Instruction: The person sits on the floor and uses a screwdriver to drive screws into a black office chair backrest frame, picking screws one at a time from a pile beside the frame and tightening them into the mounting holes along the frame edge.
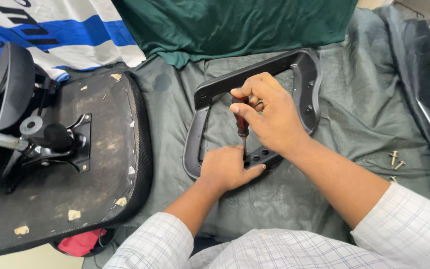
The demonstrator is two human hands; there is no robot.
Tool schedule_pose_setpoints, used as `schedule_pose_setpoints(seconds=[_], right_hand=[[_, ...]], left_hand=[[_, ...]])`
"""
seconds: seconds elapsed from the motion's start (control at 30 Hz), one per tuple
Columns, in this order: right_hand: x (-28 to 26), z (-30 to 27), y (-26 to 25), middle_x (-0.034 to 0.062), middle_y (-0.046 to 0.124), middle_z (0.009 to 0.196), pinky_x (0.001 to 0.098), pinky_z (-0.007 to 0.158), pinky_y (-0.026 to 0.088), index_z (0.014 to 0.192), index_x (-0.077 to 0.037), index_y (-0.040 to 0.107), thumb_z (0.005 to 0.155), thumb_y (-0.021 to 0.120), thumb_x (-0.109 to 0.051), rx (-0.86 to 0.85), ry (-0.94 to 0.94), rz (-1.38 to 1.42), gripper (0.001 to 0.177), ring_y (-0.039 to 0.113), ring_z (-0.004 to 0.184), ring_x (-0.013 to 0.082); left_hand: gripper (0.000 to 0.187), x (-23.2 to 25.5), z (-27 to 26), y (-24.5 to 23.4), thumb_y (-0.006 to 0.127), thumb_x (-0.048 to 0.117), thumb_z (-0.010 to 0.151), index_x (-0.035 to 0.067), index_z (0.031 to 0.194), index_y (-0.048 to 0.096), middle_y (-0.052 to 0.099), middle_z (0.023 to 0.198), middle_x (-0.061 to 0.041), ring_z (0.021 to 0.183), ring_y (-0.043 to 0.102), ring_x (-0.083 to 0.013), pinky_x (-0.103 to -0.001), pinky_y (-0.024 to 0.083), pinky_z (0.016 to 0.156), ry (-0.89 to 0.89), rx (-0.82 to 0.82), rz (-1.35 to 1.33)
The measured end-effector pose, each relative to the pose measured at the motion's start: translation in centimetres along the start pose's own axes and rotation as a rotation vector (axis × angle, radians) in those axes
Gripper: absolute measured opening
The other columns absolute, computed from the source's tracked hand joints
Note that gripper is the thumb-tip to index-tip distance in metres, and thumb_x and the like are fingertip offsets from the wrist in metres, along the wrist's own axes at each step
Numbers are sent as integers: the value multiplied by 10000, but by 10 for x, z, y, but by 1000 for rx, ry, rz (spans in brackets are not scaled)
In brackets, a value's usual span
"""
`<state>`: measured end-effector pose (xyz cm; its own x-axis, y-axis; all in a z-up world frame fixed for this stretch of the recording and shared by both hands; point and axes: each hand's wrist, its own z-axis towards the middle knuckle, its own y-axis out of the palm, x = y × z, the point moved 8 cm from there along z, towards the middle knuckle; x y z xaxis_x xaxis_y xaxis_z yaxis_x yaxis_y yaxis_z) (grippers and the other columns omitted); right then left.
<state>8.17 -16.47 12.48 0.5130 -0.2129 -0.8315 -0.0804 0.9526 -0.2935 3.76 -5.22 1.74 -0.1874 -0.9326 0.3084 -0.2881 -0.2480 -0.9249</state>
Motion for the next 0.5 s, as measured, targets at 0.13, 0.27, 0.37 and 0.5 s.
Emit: schedule_pose_setpoints(seconds=[0.13, 0.27, 0.37, 0.5], right_hand=[[2, 9, 4, 33, 577, 1076, 240, 678, 512, 1014, 0, 648, 905, 784, -71, -22, 67, -66, 188, 578, 769, 79], [4, -2, 8, 47, 585, 1183, 237, 730, 515, 1089, 1, 667, 971, 677, -38, 94, 85, -96, 125, 619, 934, 96], [-2, -10, 16, 56, 648, 1233, 257, 901, 515, 1220, 7, 648, 1025, 575, 2, 177, 70, -125, 208, 644, 1076, 124], [-10, -19, 15, 59, 715, 1191, 281, 976, 528, 1259, -4, 658, 1018, 521, 36, 270, 151, -236, 280, 676, 1096, 150]], left_hand=[[665, -3, -10, 5, 640, 702, 783, 72, 956, 759, 758, 930, -142, 938, 728, -335, -480, 553, 815, -63, -37, -122], [696, -10, -6, 14, 712, 677, 727, 52, 1032, 741, 749, 1023, -176, 1005, 709, -350, -475, 544, 870, 14, -149, -155], [687, -21, -5, 17, 745, 638, 712, 49, 1066, 741, 743, 1082, -184, 1055, 700, -354, -482, 537, 899, 129, -234, -97], [692, -27, 3, 9, 775, 631, 693, 62, 1085, 751, 735, 1115, -172, 1086, 692, -342, -476, 537, 916, 210, -272, -53]])
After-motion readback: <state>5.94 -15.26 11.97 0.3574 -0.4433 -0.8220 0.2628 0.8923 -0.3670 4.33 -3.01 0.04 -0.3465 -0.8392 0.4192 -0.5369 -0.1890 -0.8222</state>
